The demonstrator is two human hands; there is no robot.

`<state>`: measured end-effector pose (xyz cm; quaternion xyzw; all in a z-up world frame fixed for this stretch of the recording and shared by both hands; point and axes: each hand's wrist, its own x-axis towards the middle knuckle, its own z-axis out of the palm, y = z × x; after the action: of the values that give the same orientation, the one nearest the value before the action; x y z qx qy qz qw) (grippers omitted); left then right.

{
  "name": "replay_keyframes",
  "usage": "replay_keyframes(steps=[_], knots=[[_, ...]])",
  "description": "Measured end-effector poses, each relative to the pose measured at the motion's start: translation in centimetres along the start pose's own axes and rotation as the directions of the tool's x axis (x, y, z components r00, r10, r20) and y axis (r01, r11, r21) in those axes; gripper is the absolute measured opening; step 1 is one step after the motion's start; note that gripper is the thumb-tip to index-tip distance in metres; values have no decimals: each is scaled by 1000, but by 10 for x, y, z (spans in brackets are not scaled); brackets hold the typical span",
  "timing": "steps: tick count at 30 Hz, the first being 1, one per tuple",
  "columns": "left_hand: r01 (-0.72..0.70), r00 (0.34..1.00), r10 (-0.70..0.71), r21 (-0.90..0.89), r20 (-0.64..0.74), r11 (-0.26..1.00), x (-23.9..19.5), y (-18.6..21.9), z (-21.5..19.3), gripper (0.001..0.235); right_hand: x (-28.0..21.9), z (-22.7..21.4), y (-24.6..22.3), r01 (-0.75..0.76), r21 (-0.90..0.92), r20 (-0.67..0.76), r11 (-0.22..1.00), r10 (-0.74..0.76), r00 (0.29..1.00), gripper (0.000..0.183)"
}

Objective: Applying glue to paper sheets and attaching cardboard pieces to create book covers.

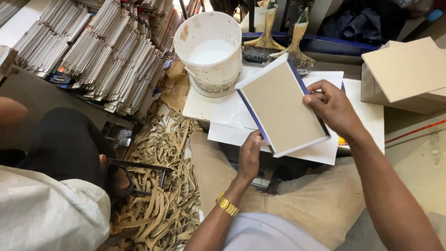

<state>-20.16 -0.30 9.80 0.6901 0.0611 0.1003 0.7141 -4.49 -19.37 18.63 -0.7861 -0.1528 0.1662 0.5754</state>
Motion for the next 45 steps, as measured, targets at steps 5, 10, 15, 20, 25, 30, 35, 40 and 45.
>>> replay_keyframes(steps=[5,10,15,20,25,30,35,40,45], knots=[[142,984,-164,-240,-75,960,-12,-87,-15,37,-11,31,101,42,303,-132,952,-2,991,29],[68,895,-285,-526,-342,848,-16,-19,-11,34,-12,75,125,5,492,-175,871,93,980,29],[36,829,-356,-595,-431,803,8,13,-32,50,-1,90,83,104,362,-148,926,-53,988,16],[-230,789,-200,-581,-581,781,37,31,-114,49,25,66,87,96,-701,-15,707,-150,989,56],[-470,714,-51,-532,-699,705,68,114,-196,85,31,70,119,100,-907,69,410,-90,994,52],[-757,475,26,-394,-879,522,143,163,-288,89,26,73,140,206,-903,96,376,-292,952,48],[-851,247,-17,-225,-969,474,232,214,-432,90,23,73,141,156,-884,67,441,-211,975,53],[-923,129,-32,-132,-991,361,246,255,-544,83,25,74,140,70,-863,36,500,-77,996,54],[-863,-144,4,127,-990,490,260,283,-602,84,30,76,159,27,-876,16,482,-27,1000,57]])
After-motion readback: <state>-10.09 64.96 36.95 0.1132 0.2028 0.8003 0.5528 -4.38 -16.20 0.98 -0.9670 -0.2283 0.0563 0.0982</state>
